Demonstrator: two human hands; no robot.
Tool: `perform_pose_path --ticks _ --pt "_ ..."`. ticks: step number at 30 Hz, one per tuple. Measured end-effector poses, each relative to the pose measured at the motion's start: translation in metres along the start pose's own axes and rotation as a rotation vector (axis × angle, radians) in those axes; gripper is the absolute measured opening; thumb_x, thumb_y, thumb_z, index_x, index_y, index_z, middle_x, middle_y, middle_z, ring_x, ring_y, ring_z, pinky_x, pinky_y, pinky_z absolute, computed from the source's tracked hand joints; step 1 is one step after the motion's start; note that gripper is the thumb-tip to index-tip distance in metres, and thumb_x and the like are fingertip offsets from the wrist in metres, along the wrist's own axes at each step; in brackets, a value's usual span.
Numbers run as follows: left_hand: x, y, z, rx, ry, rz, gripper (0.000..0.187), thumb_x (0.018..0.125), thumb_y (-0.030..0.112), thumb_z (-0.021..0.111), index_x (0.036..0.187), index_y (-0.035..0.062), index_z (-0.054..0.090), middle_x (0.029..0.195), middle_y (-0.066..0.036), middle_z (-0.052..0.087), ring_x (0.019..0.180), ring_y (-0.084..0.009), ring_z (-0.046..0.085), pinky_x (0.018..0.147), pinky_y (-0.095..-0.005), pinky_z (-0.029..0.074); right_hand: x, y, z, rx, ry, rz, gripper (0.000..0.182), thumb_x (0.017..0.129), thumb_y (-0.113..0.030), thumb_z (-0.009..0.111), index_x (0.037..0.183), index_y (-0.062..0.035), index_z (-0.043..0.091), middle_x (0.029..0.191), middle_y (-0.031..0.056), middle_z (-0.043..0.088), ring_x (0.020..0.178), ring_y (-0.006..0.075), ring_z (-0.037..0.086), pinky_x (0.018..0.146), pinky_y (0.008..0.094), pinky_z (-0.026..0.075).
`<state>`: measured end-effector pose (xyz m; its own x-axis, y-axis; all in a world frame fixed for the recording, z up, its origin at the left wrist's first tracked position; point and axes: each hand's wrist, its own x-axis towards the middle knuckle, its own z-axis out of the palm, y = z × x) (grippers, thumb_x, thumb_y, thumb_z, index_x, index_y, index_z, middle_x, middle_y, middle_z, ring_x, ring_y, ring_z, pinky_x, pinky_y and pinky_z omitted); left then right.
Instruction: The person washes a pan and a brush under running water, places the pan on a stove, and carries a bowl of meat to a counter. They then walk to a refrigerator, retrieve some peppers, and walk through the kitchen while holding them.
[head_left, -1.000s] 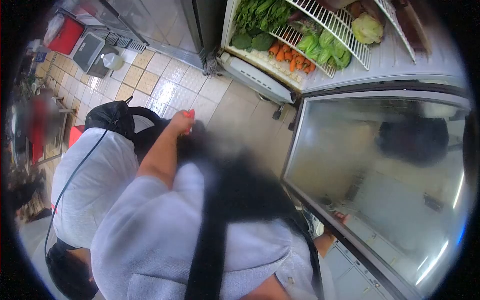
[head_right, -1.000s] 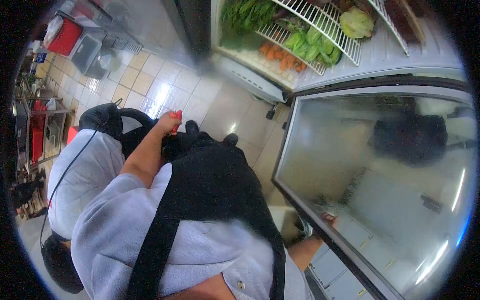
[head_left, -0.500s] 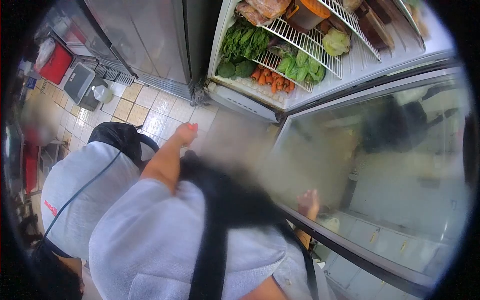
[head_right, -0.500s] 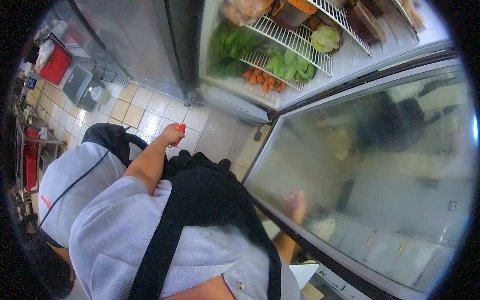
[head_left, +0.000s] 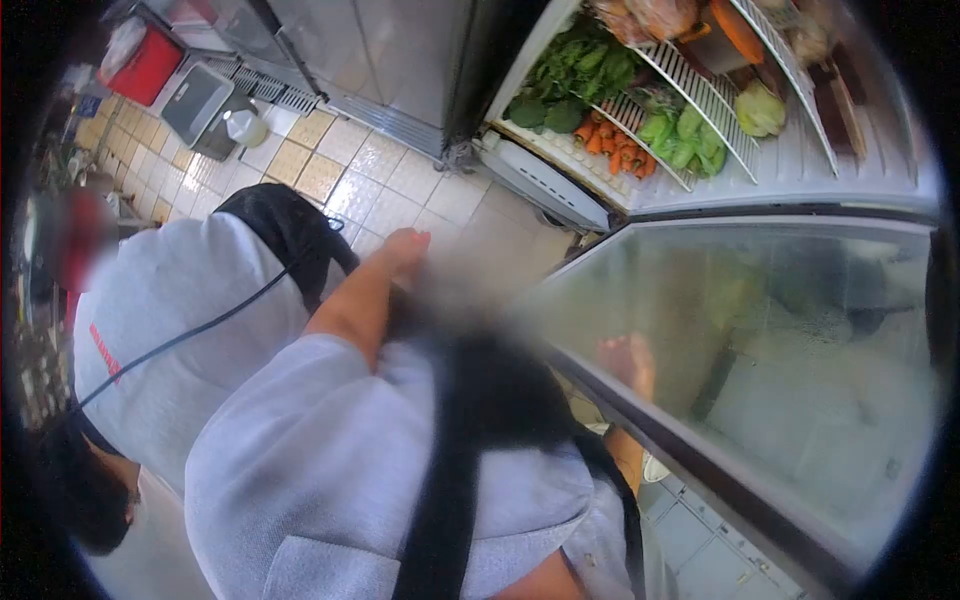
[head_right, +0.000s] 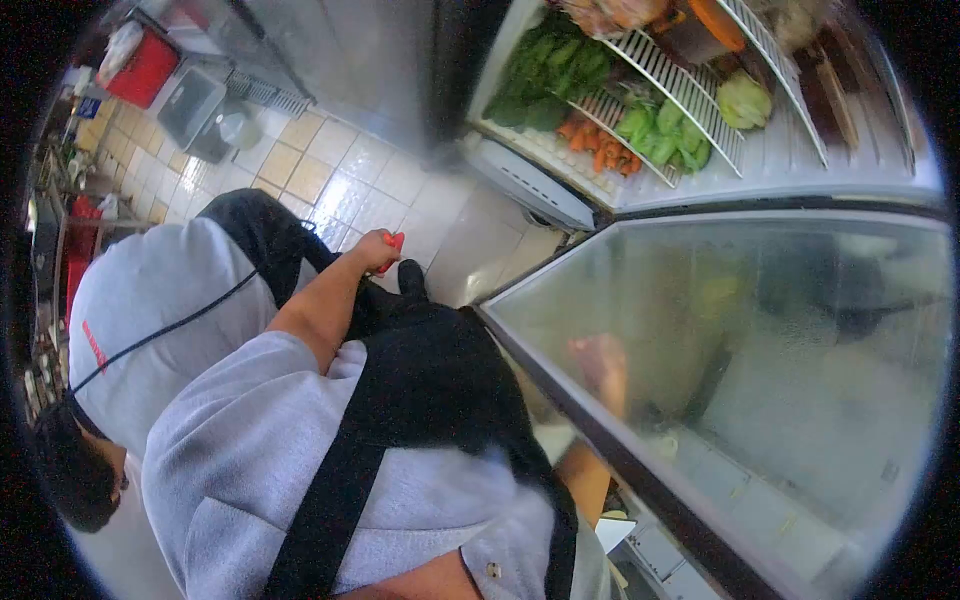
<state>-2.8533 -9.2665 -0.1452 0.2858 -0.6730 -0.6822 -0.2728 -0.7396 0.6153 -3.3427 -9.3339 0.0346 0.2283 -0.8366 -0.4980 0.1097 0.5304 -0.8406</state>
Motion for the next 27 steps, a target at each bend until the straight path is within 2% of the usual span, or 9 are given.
perform_pose_path --ticks 4,5,9,11,13,15,19,24,27 --pt "-0.005 -0.013 -0.027 -0.1 -0.007 -0.102 0.033 0.065 0.009 0.074 0.092 -0.0009 0.059 0.079 -0.017 0.06 0.059 -0.0296 0.061 0.042 -0.0432 0.054 0.01 -0.01 0.057 -0.083 0.028 -0.024 0.021 0.093 -0.025 0.055 0.093 -0.0049 0.058 0.097 0.0131 0.064 0.089 0.0263 0.061 0.086 0.0408 0.048" --pt "-0.009 -0.015 -0.034 -0.069 0.044 -0.002 0.026 0.067 0.011 0.072 0.084 -0.001 0.058 0.073 -0.017 0.059 0.055 -0.0276 0.06 0.042 -0.0418 0.054 0.036 0.001 0.026 -0.494 -0.183 -0.096 0.027 0.092 -0.03 0.057 0.099 -0.0045 0.06 0.102 0.0114 0.064 0.096 0.0263 0.059 0.084 0.0387 0.048" --pt "0.022 -0.053 -0.034 -0.06 0.26 0.188 0.024 0.071 0.019 0.067 0.066 -0.0013 0.056 0.055 -0.015 0.053 0.044 -0.0231 0.056 0.042 -0.0377 0.053 0.061 0.003 0.065 -0.043 -0.215 -0.04 0.05 0.086 -0.034 0.065 0.126 -0.0085 0.048 0.124 0.0097 0.053 0.113 0.0301 0.052 0.089 0.0506 0.046" --pt "0.02 -0.049 -0.056 -0.246 -0.032 0.119 0.022 0.071 0.019 0.068 0.071 -0.0013 0.059 0.057 -0.015 0.055 0.045 -0.0249 0.057 0.041 -0.0394 0.053 0.059 -0.02 0.111 -0.079 -0.245 -0.045 0.043 0.087 -0.029 0.065 0.123 -0.0079 0.052 0.12 0.009 0.057 0.112 0.031 0.054 0.088 0.0483 0.046" --pt "-0.031 0.002 -0.072 -0.44 0.177 0.076 0.021 0.07 0.018 0.068 0.072 -0.0016 0.061 0.057 -0.014 0.055 0.046 -0.027 0.058 0.041 -0.0399 0.052 0.078 -0.032 0.131 -0.186 -0.275 -0.029 0.04 0.088 -0.028 0.064 0.119 -0.0055 0.054 0.118 0.0105 0.058 0.11 0.0311 0.054 0.089 0.0511 0.045" --pt "-0.018 0.005 -0.074 -0.357 0.152 0.063 0.022 0.069 0.018 0.069 0.07 -0.0023 0.06 0.058 -0.014 0.057 0.048 -0.0278 0.06 0.042 -0.0407 0.053 0.092 -0.045 0.149 -0.301 -0.296 -0.017 0.038 0.088 -0.028 0.064 0.116 -0.0031 0.057 0.115 0.0121 0.059 0.108 0.0312 0.055 0.09 0.0538 0.044" --pt "0.027 0.003 -0.072 -0.268 0.215 0.167 0.023 0.065 0.018 0.07 0.065 -0.0024 0.059 0.062 -0.017 0.06 0.05 -0.0252 0.062 0.042 -0.0369 0.052 0.13 -0.062 0.171 -0.357 -0.332 0.043 0.035 0.087 -0.022 0.066 0.113 -0.0004 0.058 0.112 0.0128 0.061 0.106 0.0292 0.057 0.087 0.0477 0.047" --pt "0.009 0.044 -0.119 -0.61 0.214 -0.013 0.028 0.061 0.012 0.072 0.084 0.0023 0.059 0.064 -0.011 0.059 0.048 -0.0202 0.058 0.042 -0.0349 0.051 0.189 -0.083 0.193 -0.528 -0.392 0.077 0.038 0.089 -0.025 0.063 0.115 0.0021 0.058 0.117 0.0148 0.06 0.106 0.0269 0.057 0.088 0.0421 0.047" --pt "0.02 0.041 -0.144 -0.671 0.302 -0.057 0.019 0.065 0.013 0.071 0.074 0.0027 0.059 0.059 -0.009 0.057 0.049 -0.0192 0.058 0.043 -0.0354 0.051 0.214 -0.103 0.225 -0.639 -0.44 0.07 0.041 0.091 -0.027 0.06 0.121 0.0009 0.057 0.121 0.015 0.059 0.107 0.0252 0.057 0.088 0.04 0.047"
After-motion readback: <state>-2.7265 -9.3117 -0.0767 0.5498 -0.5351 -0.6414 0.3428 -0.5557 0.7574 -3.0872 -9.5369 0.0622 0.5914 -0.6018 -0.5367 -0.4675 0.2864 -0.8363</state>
